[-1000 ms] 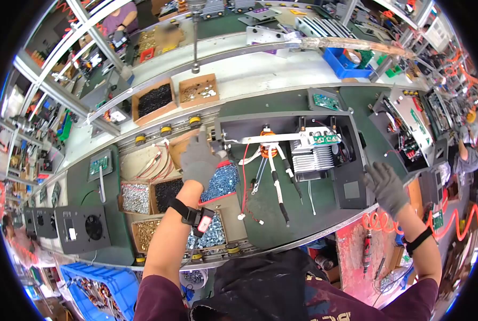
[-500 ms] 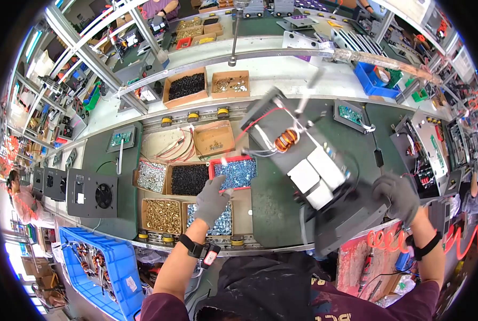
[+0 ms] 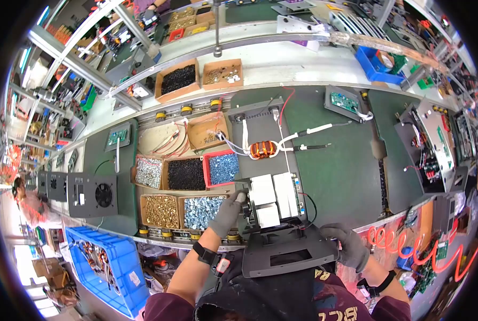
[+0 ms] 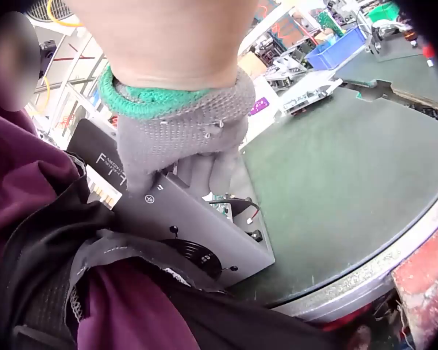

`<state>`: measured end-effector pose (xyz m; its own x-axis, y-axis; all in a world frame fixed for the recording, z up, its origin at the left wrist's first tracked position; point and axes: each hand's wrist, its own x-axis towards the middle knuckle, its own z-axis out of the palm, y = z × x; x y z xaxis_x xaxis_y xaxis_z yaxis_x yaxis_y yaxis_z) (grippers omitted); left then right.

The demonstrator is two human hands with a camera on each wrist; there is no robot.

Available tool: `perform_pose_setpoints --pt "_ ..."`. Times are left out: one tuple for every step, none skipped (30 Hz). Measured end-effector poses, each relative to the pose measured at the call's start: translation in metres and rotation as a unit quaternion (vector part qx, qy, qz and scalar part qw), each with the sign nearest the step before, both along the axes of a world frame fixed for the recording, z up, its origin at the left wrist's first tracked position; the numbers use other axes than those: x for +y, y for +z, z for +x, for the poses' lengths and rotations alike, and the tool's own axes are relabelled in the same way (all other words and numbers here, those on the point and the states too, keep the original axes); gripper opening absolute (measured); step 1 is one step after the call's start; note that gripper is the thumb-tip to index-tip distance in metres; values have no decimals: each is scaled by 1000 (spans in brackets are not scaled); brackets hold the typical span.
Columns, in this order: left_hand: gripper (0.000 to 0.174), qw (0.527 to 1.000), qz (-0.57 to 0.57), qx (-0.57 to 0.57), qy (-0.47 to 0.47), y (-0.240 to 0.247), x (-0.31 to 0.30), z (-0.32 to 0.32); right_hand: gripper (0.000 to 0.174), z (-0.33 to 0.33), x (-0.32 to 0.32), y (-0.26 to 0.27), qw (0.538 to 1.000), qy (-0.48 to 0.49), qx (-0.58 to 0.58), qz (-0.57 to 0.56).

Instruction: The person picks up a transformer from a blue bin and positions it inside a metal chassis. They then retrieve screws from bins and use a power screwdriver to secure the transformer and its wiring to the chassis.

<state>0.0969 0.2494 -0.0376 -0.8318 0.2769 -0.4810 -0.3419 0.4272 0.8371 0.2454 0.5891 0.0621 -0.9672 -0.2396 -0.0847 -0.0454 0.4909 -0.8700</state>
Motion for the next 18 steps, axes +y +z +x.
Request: perform_pose_setpoints --pt "56 1000 -2 -21 5 5 -2 1 52 -7 3 -2 999 38 -3 14" --pt "64 975 154 -130 91 17 -1 6 52 -14 6 -4 997 76 -5 28" --pt "64 975 153 -126 105 22 -4 3 52 -20 7 -5 996 90 -2 25" --pt "58 982 134 -53 122 26 -10 -3 40 -27 6 -6 990 126 8 61" --pt "52 984 113 23 139 30 -16 -12 33 -33 4 -7 982 163 22 96" --pt "42 978 40 125 161 33 -16 -30 30 -39 3 -9 981 173 16 82" --pt "33 956 -38 224 183 36 -16 -52 30 -42 5 -11 977 196 24 81" --pt "27 897 -144 402 119 50 -11 -73 32 -44 7 -13 976 205 7 78" --pt "24 790 -263 551 50 69 -3 -89 35 -47 8 -18 972 223 -5 71" --pt "35 789 -261 556 -6 78 5 -100 35 -47 10 -25 971 227 -4 69" --pt "42 760 -371 526 -92 58 9 -111 35 -46 12 -34 970 237 -3 59" --pt "49 731 -336 584 -108 54 9 -120 31 -51 10 -36 972 235 0 21" --pt "52 747 -397 511 -150 47 8 -122 28 -46 7 -40 974 224 -8 -12" --pt "50 791 -440 387 -178 48 -5 -121 28 -42 7 -56 965 260 -4 -28" --pt "49 824 -462 259 -203 51 -16 -118 32 -37 16 -74 966 252 -61 -15" --pt "47 868 -400 235 -175 31 -30 -113 36 -35 31 -94 965 237 -114 6" --pt "46 907 -332 216 -147 12 -42 -100 40 -36 50 -118 962 216 -166 32" --pt "48 894 -344 238 -159 18 -44 -80 44 -40 69 -148 955 193 -217 59"
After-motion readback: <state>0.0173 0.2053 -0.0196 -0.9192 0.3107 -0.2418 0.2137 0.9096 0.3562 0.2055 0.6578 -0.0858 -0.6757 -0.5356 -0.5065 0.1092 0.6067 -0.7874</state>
